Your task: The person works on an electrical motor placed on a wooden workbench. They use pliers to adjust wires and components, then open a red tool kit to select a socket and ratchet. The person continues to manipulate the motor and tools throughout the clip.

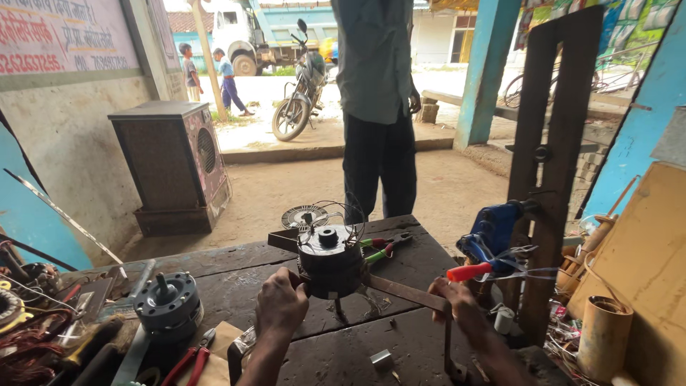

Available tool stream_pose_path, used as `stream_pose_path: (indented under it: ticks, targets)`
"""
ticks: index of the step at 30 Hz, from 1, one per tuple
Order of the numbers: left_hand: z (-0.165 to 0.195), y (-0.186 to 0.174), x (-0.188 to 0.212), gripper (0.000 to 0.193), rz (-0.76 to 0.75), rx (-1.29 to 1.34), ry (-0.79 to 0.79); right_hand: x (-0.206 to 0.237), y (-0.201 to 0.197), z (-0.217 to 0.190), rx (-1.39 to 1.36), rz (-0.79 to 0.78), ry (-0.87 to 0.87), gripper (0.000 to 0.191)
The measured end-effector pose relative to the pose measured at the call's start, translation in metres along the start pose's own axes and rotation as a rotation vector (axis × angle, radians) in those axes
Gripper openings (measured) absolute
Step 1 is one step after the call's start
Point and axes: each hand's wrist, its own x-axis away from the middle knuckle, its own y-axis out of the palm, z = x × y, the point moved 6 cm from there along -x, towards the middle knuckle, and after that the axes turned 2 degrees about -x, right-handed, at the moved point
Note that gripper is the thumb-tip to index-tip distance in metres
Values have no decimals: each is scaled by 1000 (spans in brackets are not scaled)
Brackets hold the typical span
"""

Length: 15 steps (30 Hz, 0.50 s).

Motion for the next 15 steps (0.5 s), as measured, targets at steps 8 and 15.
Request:
stream_pose_path:
  ticks: [8,15]
  targets:
    - [-4,12,-9,17,9,44,-17,-92,61,-28,1041,-223,-291,61]
    - [3,8,-8,16,-6,57,-43,-124,109,-30,1527,-347,-347,74]
